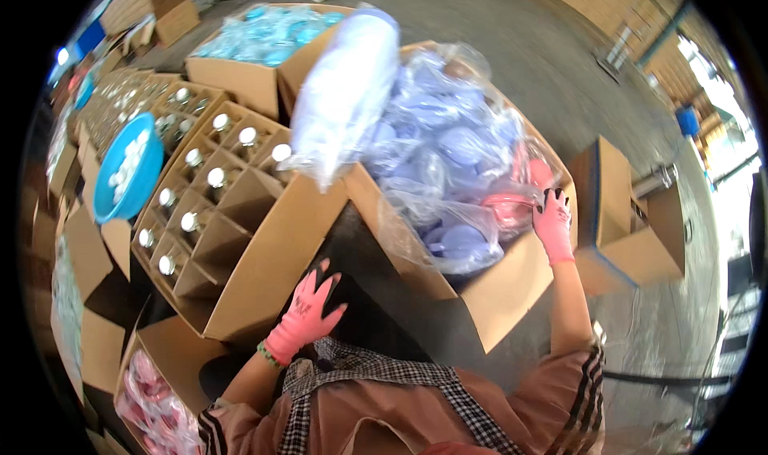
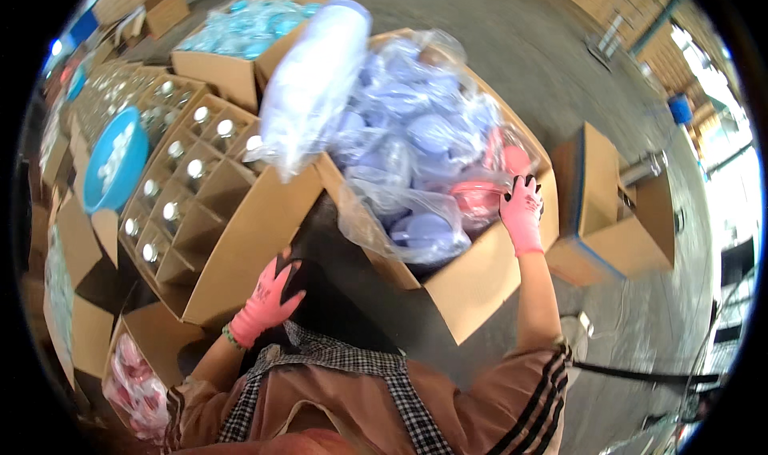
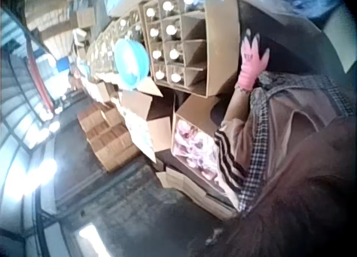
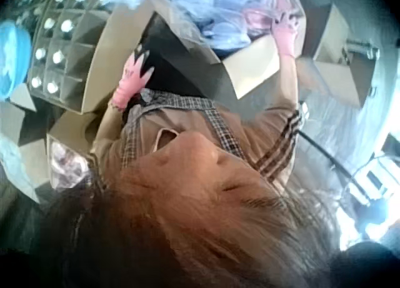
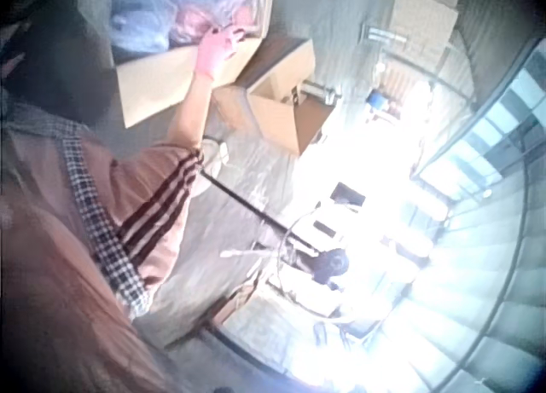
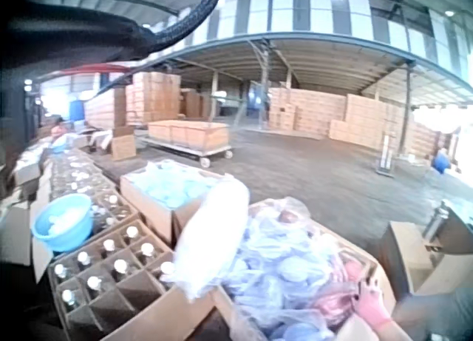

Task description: The person assembles plastic pitchers by inserting metal strainers into the bodies and securing the lids. They handle both blue and pink pitchers, wrapping each completed unit in a plastic bag and placing it into a cardboard box.

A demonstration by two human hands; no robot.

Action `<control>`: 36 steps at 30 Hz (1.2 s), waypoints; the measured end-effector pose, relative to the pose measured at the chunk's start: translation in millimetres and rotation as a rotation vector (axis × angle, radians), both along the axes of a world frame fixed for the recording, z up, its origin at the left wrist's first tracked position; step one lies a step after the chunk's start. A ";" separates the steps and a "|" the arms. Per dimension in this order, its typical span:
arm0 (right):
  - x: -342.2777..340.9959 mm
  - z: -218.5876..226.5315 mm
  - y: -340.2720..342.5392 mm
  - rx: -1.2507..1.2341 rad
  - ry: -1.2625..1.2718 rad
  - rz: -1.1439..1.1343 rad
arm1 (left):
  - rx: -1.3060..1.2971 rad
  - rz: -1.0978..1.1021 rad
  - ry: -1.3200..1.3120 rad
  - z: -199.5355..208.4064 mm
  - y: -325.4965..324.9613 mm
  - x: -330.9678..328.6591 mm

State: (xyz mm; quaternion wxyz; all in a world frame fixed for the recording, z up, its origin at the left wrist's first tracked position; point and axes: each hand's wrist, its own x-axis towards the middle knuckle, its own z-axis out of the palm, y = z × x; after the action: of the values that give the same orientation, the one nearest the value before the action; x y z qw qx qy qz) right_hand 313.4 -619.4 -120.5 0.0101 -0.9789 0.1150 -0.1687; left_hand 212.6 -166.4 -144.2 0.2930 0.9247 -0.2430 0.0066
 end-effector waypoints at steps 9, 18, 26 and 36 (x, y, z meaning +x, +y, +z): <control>63.3 56.7 345.4 0.002 -0.076 0.628 | -0.124 0.302 0.017 -51.3 98.8 -116.1; 135.0 74.3 327.3 0.283 -0.078 0.454 | -0.631 0.593 -0.058 -45.9 146.6 -171.1; 53.3 246.3 398.8 0.815 -0.313 1.074 | -0.444 0.739 -0.342 -35.6 181.8 -171.7; -140.2 265.7 477.9 0.576 -0.104 1.640 | -0.827 0.626 -0.327 84.4 223.8 -148.0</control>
State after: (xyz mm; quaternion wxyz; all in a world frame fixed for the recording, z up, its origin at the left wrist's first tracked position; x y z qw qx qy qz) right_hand 173.2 -141.5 145.3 0.3807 -0.7034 -0.5887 -0.1169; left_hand 64.6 57.3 -59.8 0.5749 0.7474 0.0245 0.3321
